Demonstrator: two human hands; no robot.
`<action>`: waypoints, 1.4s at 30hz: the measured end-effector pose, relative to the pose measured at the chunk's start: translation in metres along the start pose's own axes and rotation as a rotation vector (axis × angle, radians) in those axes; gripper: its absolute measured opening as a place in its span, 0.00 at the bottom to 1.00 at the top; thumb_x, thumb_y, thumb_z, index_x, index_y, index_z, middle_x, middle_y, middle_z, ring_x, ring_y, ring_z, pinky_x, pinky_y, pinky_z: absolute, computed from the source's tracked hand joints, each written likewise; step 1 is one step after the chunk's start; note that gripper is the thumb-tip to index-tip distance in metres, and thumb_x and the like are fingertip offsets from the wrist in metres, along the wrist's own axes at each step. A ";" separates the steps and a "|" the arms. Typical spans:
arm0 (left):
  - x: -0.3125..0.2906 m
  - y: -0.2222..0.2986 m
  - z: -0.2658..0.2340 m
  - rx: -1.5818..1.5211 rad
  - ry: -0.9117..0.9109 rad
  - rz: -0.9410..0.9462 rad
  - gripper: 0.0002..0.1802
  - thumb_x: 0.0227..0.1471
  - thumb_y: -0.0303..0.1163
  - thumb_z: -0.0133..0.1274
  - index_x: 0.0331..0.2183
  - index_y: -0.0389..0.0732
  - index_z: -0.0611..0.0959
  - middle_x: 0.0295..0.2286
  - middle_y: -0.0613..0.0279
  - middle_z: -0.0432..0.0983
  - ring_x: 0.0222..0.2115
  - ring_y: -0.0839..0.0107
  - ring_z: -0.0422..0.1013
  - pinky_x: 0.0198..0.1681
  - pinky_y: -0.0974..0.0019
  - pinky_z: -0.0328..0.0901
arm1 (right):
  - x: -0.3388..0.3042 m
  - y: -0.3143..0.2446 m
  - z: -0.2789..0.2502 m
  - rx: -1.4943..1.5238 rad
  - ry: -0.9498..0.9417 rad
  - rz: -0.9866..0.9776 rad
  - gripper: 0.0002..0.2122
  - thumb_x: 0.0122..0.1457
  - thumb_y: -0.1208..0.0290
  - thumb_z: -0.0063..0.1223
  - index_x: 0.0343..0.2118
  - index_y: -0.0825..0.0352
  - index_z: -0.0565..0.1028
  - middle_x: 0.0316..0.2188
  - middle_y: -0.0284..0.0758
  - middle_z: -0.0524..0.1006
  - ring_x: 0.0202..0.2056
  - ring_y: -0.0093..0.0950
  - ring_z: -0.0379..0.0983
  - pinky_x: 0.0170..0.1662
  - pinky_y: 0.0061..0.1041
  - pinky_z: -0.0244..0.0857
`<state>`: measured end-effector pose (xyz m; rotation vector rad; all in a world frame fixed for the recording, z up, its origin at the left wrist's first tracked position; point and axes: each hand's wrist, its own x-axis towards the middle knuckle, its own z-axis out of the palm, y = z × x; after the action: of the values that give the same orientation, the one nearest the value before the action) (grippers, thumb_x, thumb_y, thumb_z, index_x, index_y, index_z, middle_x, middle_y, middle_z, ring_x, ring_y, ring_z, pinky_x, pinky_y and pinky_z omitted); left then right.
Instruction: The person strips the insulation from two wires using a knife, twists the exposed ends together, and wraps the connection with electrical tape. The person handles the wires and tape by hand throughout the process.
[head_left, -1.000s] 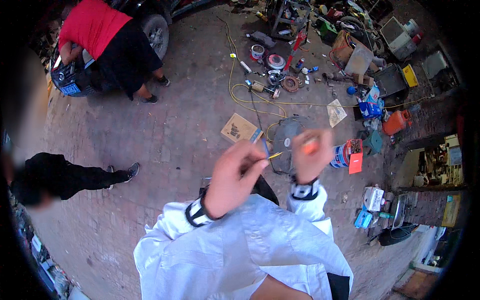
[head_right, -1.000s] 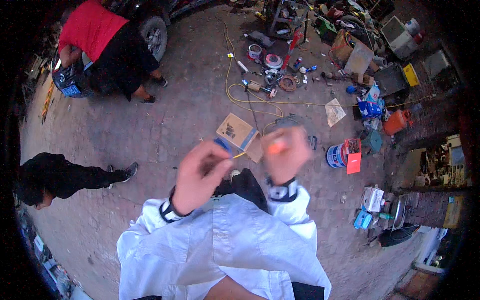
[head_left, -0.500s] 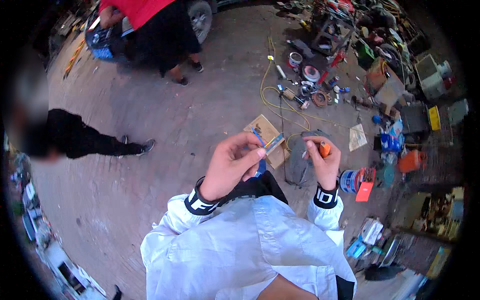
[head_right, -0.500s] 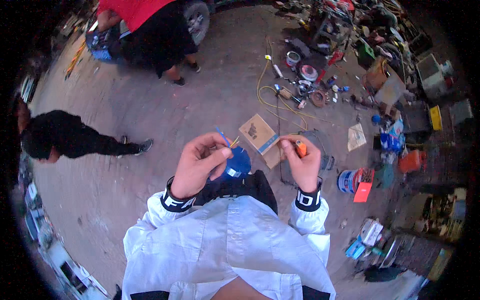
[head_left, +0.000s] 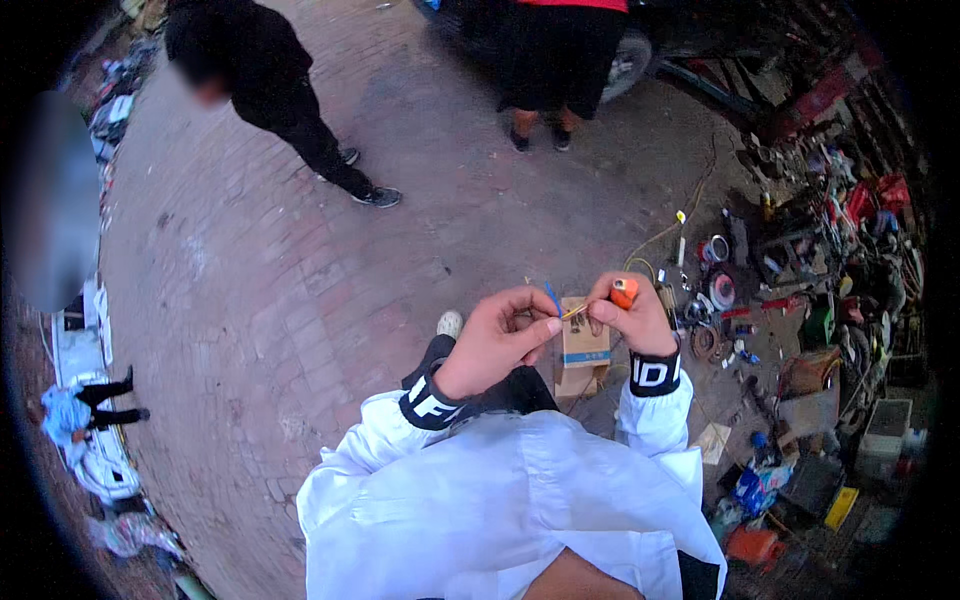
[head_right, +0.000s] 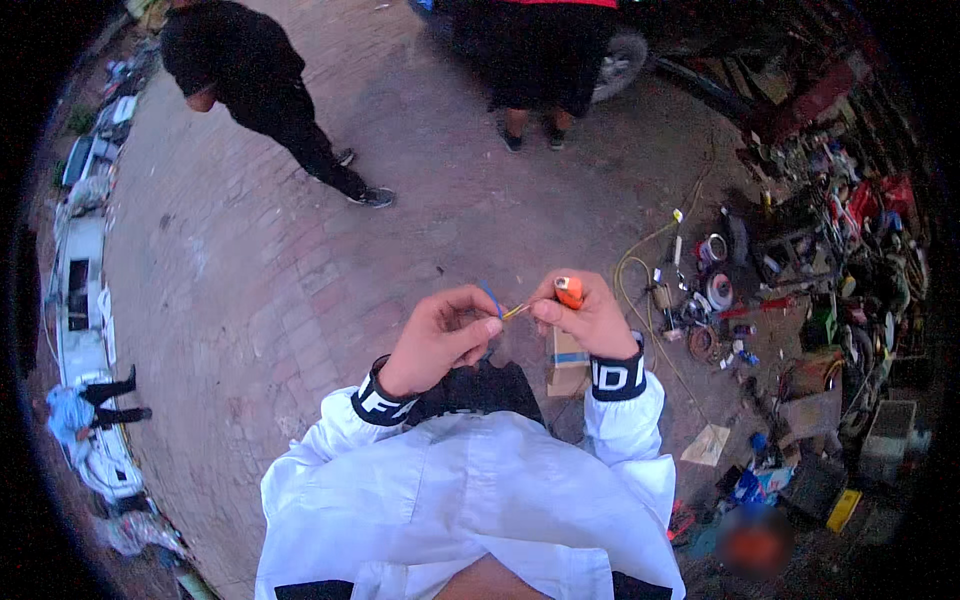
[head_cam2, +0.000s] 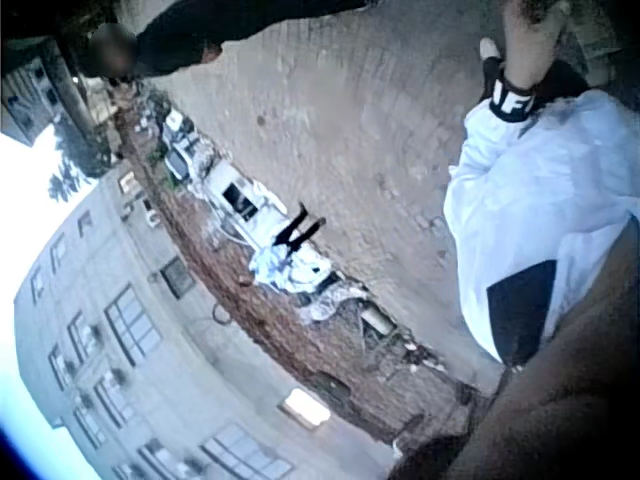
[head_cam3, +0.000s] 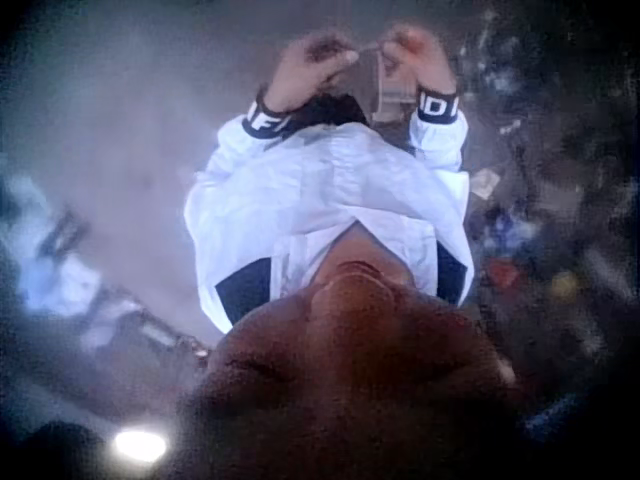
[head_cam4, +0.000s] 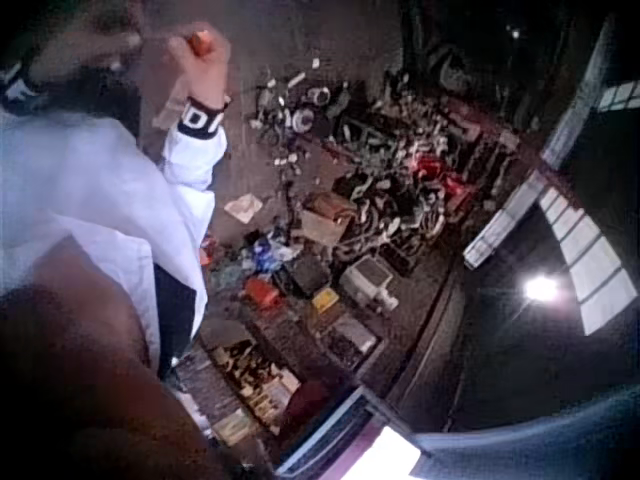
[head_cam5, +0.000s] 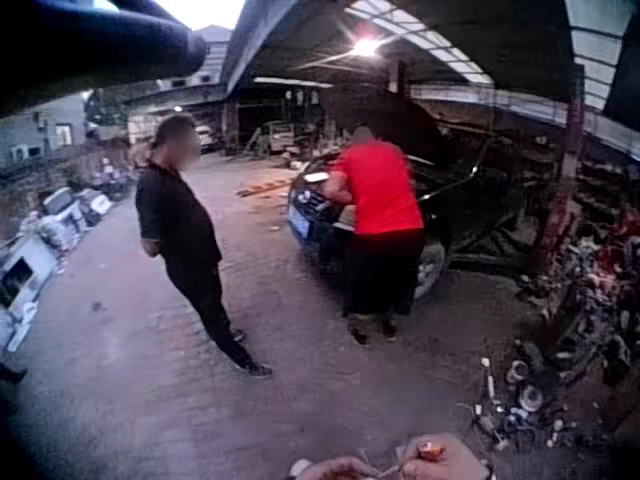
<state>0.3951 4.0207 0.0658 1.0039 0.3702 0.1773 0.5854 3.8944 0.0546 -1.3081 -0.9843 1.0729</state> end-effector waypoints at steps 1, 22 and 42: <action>0.001 0.005 -0.013 -0.036 0.030 0.009 0.07 0.56 0.28 0.54 0.36 0.37 0.75 0.23 0.70 0.69 0.18 0.84 0.61 0.18 0.79 0.52 | 0.022 0.010 0.000 0.139 -0.010 0.055 0.10 0.62 0.65 0.51 0.32 0.69 0.74 0.18 0.26 0.69 0.19 0.16 0.64 0.24 0.17 0.59; 0.065 0.139 -0.278 0.257 0.444 0.350 0.06 0.51 0.24 0.57 0.33 0.36 0.77 0.22 0.69 0.72 0.19 0.83 0.67 0.19 0.78 0.60 | 0.358 0.029 0.126 0.561 -0.042 0.209 0.27 0.66 0.45 0.27 0.22 0.64 0.66 0.13 0.21 0.57 0.13 0.12 0.46 0.15 0.14 0.38; 0.168 0.143 -0.125 0.607 -0.155 0.330 0.08 0.48 0.20 0.59 0.29 0.36 0.75 0.20 0.67 0.73 0.19 0.83 0.68 0.21 0.76 0.61 | 0.178 -0.002 0.054 0.080 0.892 -0.054 0.27 0.65 0.51 0.35 0.17 0.67 0.70 0.11 0.24 0.62 0.15 0.15 0.54 0.19 0.20 0.45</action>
<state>0.5058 4.2476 0.0901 1.6685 0.1088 0.2912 0.5755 4.0801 0.0513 -1.4689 -0.2924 0.3811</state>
